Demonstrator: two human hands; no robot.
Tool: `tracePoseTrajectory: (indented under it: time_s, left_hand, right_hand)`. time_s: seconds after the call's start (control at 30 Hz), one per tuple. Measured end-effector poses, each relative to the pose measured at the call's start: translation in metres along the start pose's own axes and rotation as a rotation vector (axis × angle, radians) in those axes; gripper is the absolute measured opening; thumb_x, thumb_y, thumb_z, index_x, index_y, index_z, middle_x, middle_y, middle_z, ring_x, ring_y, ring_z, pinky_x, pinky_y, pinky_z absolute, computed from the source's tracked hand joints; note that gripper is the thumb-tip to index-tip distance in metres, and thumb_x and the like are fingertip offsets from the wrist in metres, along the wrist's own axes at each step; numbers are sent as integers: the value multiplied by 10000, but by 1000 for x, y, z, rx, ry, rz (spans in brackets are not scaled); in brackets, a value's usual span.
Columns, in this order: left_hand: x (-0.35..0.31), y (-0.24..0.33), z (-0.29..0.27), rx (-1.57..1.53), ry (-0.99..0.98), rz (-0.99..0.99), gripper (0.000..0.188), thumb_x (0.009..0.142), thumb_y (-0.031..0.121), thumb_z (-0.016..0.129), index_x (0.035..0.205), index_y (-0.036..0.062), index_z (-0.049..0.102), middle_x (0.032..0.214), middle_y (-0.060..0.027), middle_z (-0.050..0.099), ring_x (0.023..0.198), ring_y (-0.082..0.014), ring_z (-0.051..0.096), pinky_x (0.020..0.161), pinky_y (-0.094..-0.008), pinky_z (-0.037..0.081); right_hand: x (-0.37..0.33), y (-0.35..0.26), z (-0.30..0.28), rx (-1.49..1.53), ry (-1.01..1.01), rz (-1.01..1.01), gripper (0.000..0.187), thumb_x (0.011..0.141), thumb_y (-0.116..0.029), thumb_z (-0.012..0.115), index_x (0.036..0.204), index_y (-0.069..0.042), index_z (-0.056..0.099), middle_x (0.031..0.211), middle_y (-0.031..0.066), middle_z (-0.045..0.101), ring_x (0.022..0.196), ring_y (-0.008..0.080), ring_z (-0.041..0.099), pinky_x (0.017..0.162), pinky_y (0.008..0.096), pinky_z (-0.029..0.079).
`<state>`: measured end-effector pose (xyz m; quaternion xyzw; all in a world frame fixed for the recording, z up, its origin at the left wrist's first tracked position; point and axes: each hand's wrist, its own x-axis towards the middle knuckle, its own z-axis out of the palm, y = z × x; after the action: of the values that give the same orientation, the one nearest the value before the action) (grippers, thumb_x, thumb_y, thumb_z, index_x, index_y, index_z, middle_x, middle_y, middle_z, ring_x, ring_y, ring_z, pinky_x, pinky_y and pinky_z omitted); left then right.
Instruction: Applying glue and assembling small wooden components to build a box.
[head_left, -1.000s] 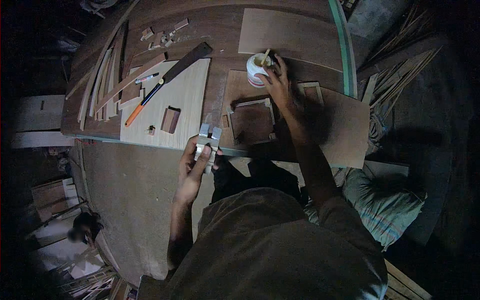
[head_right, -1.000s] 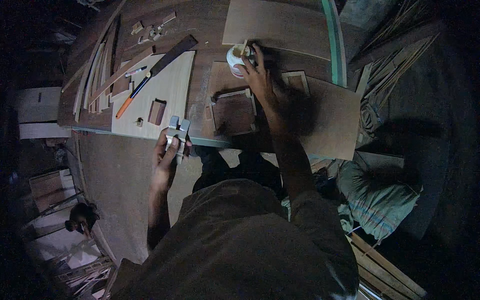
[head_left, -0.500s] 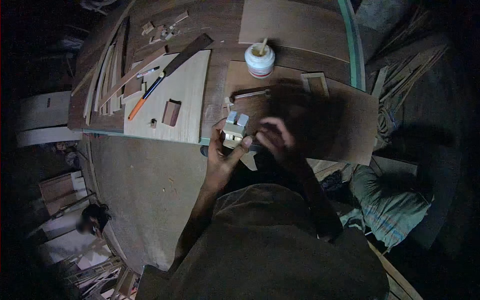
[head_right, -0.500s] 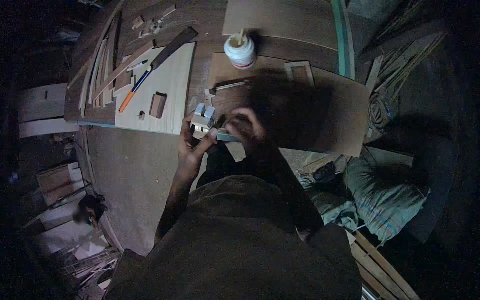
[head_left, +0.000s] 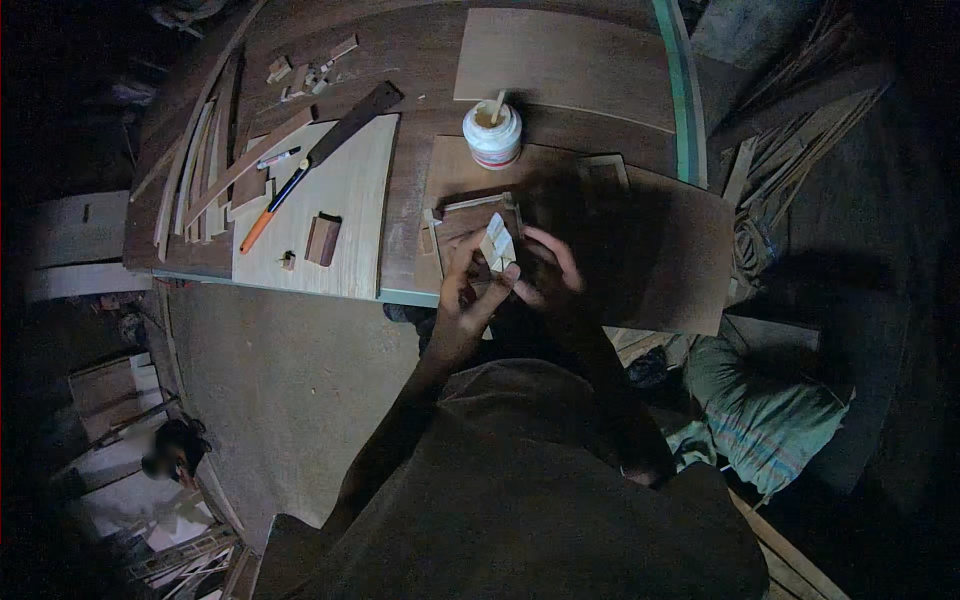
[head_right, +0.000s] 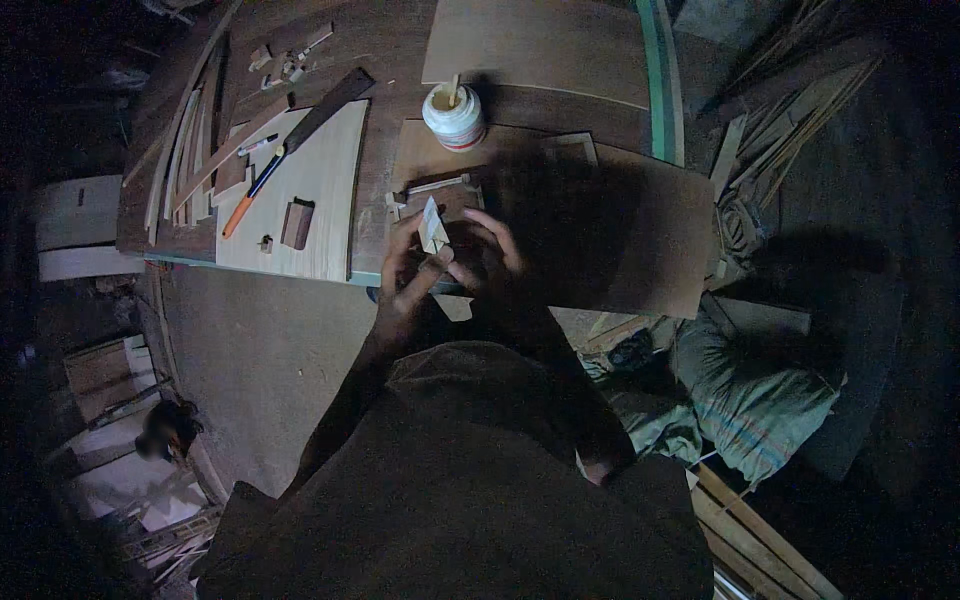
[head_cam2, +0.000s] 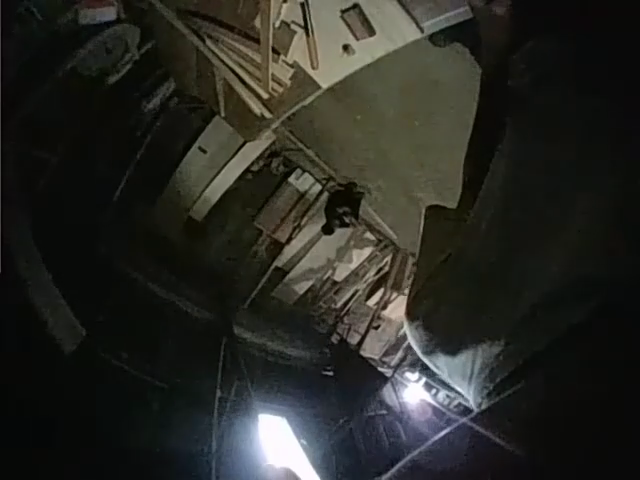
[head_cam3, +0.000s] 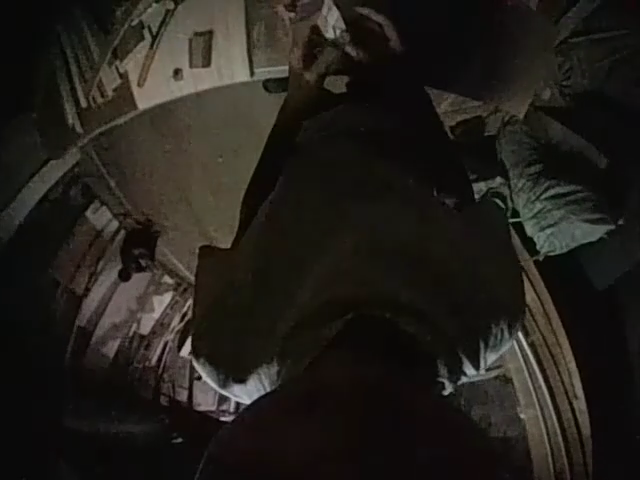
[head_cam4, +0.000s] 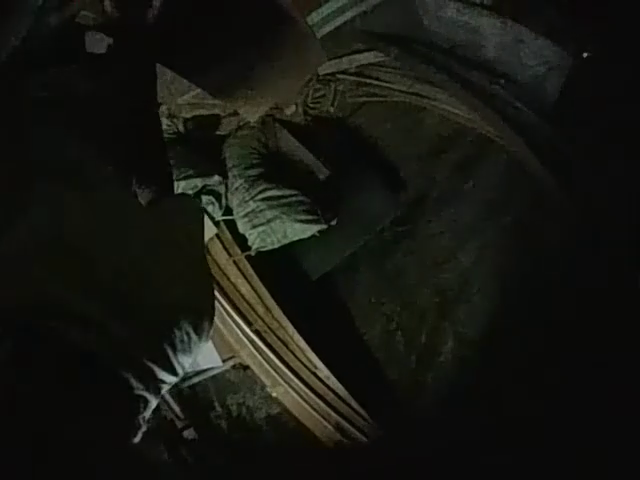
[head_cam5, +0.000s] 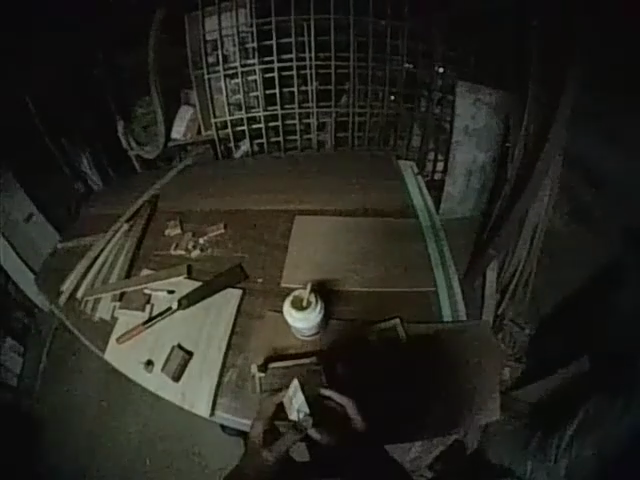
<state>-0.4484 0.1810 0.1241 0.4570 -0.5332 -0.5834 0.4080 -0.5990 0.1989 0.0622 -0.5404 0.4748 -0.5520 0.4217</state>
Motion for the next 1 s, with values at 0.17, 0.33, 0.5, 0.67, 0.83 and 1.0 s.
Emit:
tracePoseTrajectory:
  time_s: [0.17,0.33,0.5,0.67,0.83,1.0]
  left_hand:
    - [6,3,-7,-199,-35,-44,488,942,165,645,1364,30,440,1222,-103,550,1109,-179,539,979,-322,407]
    - [12,8,-14,-264,17,-164,460,946,180,647,1348,43,470,1137,-94,614,1074,-161,558,964,-317,420]
    - [24,0,-16,-244,38,-246,484,942,189,655,1370,53,472,1115,-74,625,1067,-145,566,944,-296,432]
    - [24,-8,-15,-248,-14,-164,570,910,152,690,1413,74,434,1143,-80,597,1076,-163,566,970,-311,440]
    - [26,-10,-13,-300,-39,-64,684,842,59,749,1429,73,397,1155,-83,551,1086,-181,568,992,-333,457]
    - [23,-3,-10,-303,15,-160,681,815,30,762,1394,77,405,1183,-100,529,1100,-197,567,990,-337,480]
  right_hand:
    - [21,-22,-11,323,-180,202,634,871,-100,697,1415,-36,377,1321,156,521,1230,221,509,1036,391,425]
    - [36,-22,-12,511,-189,269,589,891,-15,659,1412,-57,387,1274,135,543,1182,200,529,1013,350,431]
    - [51,-20,-10,570,-165,428,520,919,-56,642,1387,-45,417,1241,121,565,1170,189,531,1005,338,429]
    - [61,-31,-21,562,-157,524,499,917,-67,654,1365,-42,435,1236,112,572,1160,185,533,989,336,438]
    - [62,-30,-28,671,-139,718,423,974,-203,595,1352,-67,464,1234,121,582,1112,195,572,949,344,465]
    - [58,-15,-24,859,-181,811,421,1007,-288,528,1328,-21,472,1208,118,603,1075,184,588,933,353,476]
